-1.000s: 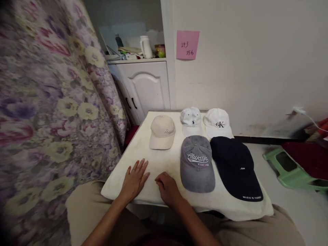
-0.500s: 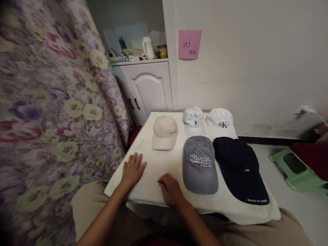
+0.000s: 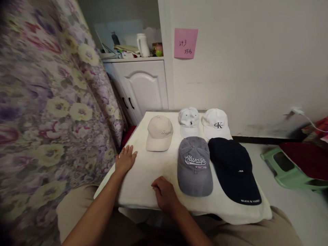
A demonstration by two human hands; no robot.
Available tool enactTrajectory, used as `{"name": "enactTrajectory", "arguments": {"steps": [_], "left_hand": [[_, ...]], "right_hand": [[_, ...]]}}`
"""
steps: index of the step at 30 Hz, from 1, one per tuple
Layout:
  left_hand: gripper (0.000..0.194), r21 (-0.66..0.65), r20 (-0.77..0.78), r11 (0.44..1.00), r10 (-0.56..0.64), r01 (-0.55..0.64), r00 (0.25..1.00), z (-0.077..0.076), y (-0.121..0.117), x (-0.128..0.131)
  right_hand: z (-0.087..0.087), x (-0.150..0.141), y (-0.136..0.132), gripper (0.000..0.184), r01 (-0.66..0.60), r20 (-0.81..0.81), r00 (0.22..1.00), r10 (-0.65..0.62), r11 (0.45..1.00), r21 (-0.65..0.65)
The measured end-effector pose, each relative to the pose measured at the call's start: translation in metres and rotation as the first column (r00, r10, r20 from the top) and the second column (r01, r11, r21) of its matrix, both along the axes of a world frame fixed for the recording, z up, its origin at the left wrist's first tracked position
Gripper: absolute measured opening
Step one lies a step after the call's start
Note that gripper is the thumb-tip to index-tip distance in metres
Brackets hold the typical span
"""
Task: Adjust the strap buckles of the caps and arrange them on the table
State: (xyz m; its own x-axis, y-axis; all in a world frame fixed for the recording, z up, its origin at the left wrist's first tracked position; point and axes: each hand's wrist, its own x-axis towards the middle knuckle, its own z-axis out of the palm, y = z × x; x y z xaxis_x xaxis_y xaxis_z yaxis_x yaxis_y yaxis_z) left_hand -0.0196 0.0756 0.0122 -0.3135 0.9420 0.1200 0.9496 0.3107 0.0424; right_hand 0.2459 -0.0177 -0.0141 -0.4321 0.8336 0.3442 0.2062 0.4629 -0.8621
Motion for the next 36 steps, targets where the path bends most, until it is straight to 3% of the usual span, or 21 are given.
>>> {"name": "enactTrajectory", "arguments": {"steps": [14,24,36], "left_hand": [[0.064,0.019,0.045,1.000,-0.013,0.012,0.999,-0.005,0.009,-0.003],[0.065,0.030,0.058,1.000,-0.010,0.008,0.998,-0.001,0.010,-0.003],[0.065,0.048,0.046,0.999,-0.019,0.017,0.999,-0.004,0.012,-0.007]], "right_hand": [[-0.003,0.019,-0.021,0.022,-0.003,0.073,0.997,-0.002,0.997,0.071],[-0.007,0.017,-0.018,0.021,0.009,0.099,0.995,-0.021,0.993,0.119],[0.007,0.020,-0.021,0.024,0.030,0.134,0.990,-0.040,0.997,0.078]]}}
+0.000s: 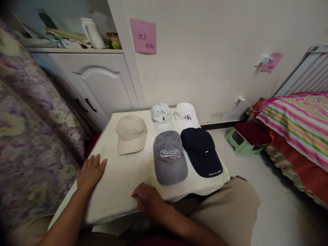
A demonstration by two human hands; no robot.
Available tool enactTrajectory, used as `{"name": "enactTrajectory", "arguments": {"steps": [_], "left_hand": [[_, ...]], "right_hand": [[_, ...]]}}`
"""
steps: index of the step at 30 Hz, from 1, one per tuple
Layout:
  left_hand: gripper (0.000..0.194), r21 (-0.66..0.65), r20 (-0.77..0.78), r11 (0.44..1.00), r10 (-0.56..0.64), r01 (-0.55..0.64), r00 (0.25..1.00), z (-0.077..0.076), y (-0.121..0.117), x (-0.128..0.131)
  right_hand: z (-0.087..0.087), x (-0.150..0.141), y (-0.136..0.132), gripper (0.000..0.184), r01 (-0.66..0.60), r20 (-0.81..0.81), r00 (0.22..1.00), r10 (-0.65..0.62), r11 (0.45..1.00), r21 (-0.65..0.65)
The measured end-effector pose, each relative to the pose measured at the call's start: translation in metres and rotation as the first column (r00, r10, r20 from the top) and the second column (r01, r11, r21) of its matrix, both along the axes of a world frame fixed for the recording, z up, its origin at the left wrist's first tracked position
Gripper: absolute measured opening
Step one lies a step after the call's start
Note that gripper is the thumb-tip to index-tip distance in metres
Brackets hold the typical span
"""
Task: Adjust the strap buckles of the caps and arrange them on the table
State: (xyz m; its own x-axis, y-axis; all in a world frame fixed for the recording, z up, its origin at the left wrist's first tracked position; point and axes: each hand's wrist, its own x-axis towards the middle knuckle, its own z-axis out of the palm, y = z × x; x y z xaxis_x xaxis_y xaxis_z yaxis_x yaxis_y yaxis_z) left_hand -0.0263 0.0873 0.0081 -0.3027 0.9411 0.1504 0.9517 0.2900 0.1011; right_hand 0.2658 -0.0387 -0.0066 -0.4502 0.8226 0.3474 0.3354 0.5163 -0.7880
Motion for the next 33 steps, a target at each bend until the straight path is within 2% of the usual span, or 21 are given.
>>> {"name": "enactTrajectory", "arguments": {"steps": [5,18,25,33], "left_hand": [[0.065,0.000,-0.001,1.000,0.012,-0.012,1.000,0.002,-0.001,0.002],[0.063,0.023,-0.006,1.000,0.019,-0.019,1.000,0.001,-0.004,0.004],[0.063,0.030,-0.018,0.999,0.029,-0.028,0.999,-0.004,-0.006,0.004],[0.061,0.034,-0.026,0.999,0.035,-0.034,0.999,-0.006,-0.006,0.004]], "right_hand": [[-0.005,0.000,0.000,0.021,-0.009,-0.016,1.000,0.010,0.999,0.032],[-0.009,-0.001,-0.002,0.023,-0.030,-0.083,0.996,0.032,0.999,0.017],[-0.007,-0.001,-0.004,0.022,-0.020,-0.102,0.995,0.021,1.000,0.011],[-0.013,-0.002,-0.004,0.024,-0.027,-0.129,0.991,0.029,0.999,0.018]]}}
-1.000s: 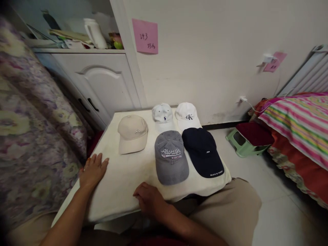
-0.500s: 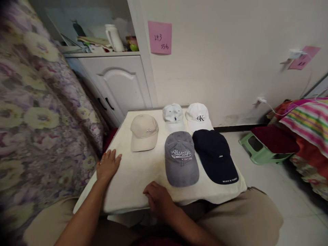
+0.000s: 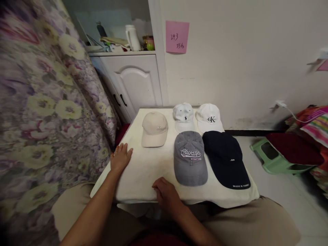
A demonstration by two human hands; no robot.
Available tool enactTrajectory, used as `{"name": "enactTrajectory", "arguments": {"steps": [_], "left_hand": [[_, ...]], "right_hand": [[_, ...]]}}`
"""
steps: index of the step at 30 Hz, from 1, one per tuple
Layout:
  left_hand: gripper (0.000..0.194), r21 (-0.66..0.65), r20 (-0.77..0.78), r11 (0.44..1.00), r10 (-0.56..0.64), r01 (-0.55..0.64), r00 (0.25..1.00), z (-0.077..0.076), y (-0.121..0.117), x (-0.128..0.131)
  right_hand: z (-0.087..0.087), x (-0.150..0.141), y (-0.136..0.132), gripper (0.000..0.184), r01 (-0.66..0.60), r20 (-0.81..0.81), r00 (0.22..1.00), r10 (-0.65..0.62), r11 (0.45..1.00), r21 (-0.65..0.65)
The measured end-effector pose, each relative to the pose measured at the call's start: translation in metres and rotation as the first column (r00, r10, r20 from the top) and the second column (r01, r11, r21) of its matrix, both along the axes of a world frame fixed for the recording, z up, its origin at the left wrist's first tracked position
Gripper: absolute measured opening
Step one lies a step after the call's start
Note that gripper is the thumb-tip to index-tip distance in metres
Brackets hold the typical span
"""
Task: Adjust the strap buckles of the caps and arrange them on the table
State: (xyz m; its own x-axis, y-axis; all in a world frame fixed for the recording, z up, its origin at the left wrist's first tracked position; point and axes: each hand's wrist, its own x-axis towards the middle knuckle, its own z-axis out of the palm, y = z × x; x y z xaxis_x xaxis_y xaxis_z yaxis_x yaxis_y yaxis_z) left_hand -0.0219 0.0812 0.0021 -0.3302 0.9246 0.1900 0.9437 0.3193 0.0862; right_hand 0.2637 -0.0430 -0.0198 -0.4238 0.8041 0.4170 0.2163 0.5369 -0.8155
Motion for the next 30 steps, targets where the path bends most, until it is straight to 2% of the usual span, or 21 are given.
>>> {"name": "enactTrajectory", "arguments": {"steps": [12,30], "left_hand": [[0.064,0.017,-0.006,1.000,0.000,0.000,1.000,-0.0004,-0.0003,0.0014],[0.069,0.001,-0.045,1.000,-0.027,0.027,0.999,-0.0035,0.0016,-0.0004]], "right_hand": [[0.0008,0.0003,-0.0009,0.025,0.013,0.007,1.000,-0.012,0.999,-0.029],[-0.0008,-0.0004,-0.0018,0.021,0.004,0.012,1.000,-0.004,1.000,0.001]]}}
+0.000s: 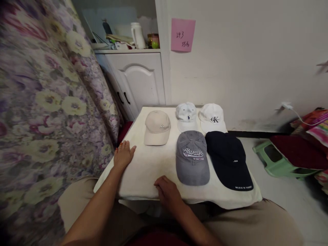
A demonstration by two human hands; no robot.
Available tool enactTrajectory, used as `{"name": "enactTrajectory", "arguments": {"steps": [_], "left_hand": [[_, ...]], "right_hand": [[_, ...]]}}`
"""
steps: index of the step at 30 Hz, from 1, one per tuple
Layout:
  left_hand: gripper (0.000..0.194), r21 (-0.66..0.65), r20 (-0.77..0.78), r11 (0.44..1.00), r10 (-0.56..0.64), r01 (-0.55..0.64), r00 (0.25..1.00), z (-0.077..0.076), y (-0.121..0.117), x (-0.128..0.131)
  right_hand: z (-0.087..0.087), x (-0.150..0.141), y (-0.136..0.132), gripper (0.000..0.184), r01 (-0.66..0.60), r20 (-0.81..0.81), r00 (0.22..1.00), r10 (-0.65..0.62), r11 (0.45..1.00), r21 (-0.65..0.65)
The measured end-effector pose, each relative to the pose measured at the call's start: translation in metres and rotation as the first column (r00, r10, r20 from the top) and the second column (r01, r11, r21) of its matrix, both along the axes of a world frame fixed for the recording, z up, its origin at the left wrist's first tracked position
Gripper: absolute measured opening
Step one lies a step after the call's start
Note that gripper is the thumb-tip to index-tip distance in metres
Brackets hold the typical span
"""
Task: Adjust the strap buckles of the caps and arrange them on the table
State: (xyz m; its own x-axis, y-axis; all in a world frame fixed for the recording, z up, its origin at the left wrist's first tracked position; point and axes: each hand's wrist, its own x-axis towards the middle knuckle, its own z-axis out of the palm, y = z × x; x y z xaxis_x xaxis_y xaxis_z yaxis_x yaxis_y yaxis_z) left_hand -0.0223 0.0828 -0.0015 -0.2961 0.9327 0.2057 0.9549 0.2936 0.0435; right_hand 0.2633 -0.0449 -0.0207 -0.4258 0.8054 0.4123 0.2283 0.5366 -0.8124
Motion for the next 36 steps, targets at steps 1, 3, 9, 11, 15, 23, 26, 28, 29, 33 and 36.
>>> {"name": "enactTrajectory", "arguments": {"steps": [1,3,9,11,15,23,26,28,29,33,36], "left_hand": [[0.069,-0.001,-0.002,1.000,-0.002,0.002,1.000,0.000,0.000,0.000],[0.068,-0.003,-0.005,1.000,-0.007,0.007,1.000,0.001,0.000,0.000],[0.067,-0.006,-0.026,1.000,-0.028,0.027,0.999,0.005,-0.020,-0.001],[0.067,-0.009,-0.033,0.999,-0.042,0.042,0.999,0.006,-0.033,-0.002],[0.068,-0.025,-0.058,0.999,-0.044,0.043,0.997,0.006,-0.061,-0.008],[0.073,-0.021,-0.009,0.999,-0.037,0.036,0.999,-0.006,-0.096,-0.032],[0.076,-0.008,0.030,0.998,-0.062,0.062,0.998,-0.011,-0.102,-0.042],[0.077,-0.003,0.059,0.997,-0.071,0.072,0.996,-0.013,-0.104,-0.047],[0.077,-0.002,0.071,0.997,-0.072,0.072,0.995,-0.013,-0.105,-0.049],[0.075,0.001,0.061,0.999,-0.034,0.034,0.998,-0.007,-0.106,-0.045],[0.068,0.073,0.022,0.997,0.002,-0.004,1.000,0.002,-0.106,-0.026]], "right_hand": [[0.000,0.000,0.000,0.021,0.002,0.000,1.000,-0.002,1.000,-0.003],[0.000,0.000,0.000,0.023,0.002,-0.002,1.000,-0.002,1.000,-0.004],[0.004,0.001,0.000,0.023,-0.001,0.004,1.000,0.001,1.000,-0.012],[0.006,0.001,0.000,0.023,0.003,0.007,1.000,-0.003,1.000,-0.030],[0.004,0.001,0.000,0.022,0.004,0.017,1.000,-0.003,0.999,-0.048],[0.008,0.000,0.002,0.022,-0.004,0.028,1.000,0.004,1.000,-0.023],[0.007,0.000,0.002,0.021,-0.004,0.029,1.000,0.004,1.000,-0.009],[0.004,-0.001,0.003,0.021,-0.007,0.032,0.999,0.007,1.000,-0.009],[0.002,-0.001,0.003,0.021,-0.010,0.035,0.999,0.010,1.000,-0.014],[0.000,-0.001,0.004,0.022,-0.014,0.051,0.999,0.015,1.000,-0.020],[0.002,-0.001,0.004,0.022,-0.002,0.065,0.998,0.002,1.000,-0.005]]}}
